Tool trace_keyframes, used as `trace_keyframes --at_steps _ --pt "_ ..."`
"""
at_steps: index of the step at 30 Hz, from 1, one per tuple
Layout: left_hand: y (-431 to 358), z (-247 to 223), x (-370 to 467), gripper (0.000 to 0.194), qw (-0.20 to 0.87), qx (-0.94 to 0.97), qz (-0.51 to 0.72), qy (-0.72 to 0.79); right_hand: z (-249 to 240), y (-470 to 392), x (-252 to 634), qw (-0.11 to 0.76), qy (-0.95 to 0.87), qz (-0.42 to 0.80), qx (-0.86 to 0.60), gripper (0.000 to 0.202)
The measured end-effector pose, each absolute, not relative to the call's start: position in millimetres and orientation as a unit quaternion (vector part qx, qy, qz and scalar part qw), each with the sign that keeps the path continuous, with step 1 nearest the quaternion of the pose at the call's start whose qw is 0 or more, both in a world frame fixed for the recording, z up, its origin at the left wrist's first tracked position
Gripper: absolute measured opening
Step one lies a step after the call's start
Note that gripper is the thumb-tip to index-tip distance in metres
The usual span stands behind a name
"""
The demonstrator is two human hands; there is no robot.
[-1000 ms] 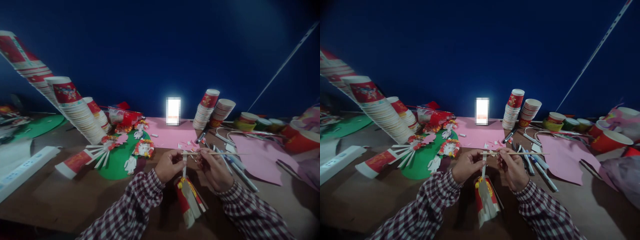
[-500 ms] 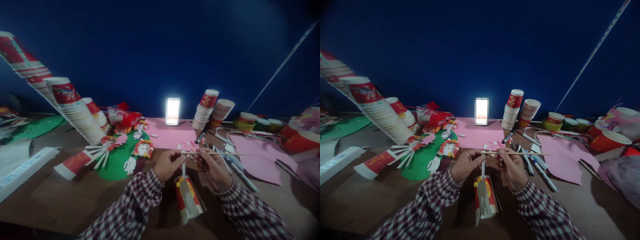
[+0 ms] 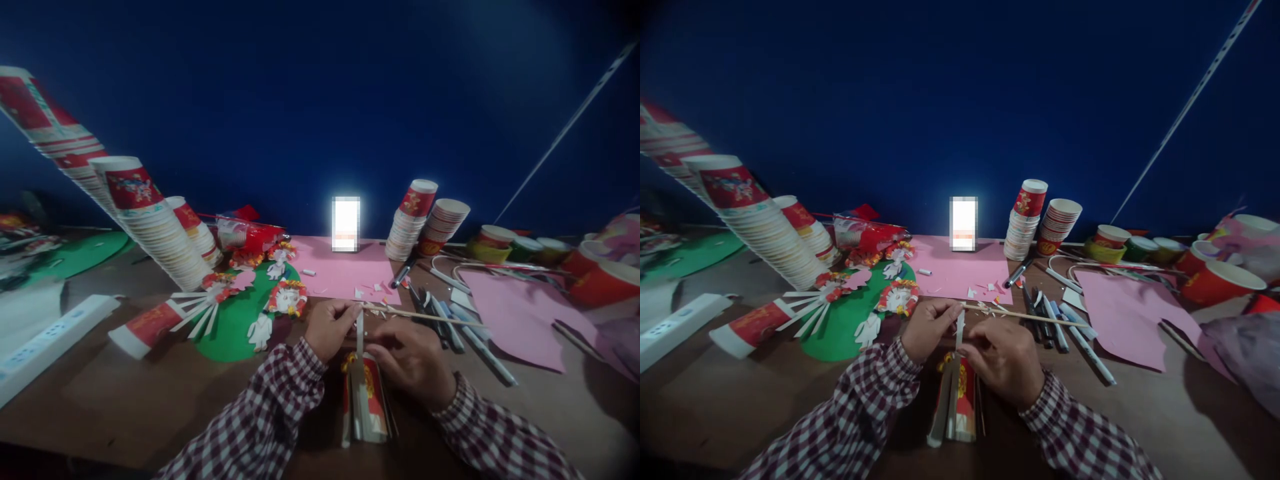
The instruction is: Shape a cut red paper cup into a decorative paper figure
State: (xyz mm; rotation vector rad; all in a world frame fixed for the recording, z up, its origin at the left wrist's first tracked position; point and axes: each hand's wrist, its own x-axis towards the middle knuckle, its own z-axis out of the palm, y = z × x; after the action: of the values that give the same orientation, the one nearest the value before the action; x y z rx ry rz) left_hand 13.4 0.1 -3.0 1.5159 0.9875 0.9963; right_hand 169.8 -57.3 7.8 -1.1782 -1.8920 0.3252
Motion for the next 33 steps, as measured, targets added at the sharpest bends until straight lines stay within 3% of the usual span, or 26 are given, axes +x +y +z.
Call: trace_keyframes --at_steps 2,5,12,24,33 --pt "-1.4 -3.1 15.2 0.031 0.515 0.634 0.413 0.404 11.7 -56.8 171.2 0.440 -0.769 -0.002 -0.464 0.016" --pt "-5.3 -1.2 18.0 0.029 0.508 0.655 0.413 0.378 14.9 -51.5 177.0 0.387 -0.775 -0.061 -0.496 0.031" --pt "-7.9 1.2 18.8 0.027 0.474 0.692 0.414 0.354 11.3 -48.4 181.8 0.339 -0.792 0.019 -0.507 0.029" --pt "-8.7 5.1 16.2 0.027 0.411 0.755 0.374 0.349 12.8 -48.2 177.9 0.401 -0.750 0.180 -0.495 0.025" --pt "-6.1 -2.4 17.3 0.026 0.490 0.722 0.334 0.356 9.4 -46.0 178.1 0.421 -0.729 0.212 -0.497 0.021"
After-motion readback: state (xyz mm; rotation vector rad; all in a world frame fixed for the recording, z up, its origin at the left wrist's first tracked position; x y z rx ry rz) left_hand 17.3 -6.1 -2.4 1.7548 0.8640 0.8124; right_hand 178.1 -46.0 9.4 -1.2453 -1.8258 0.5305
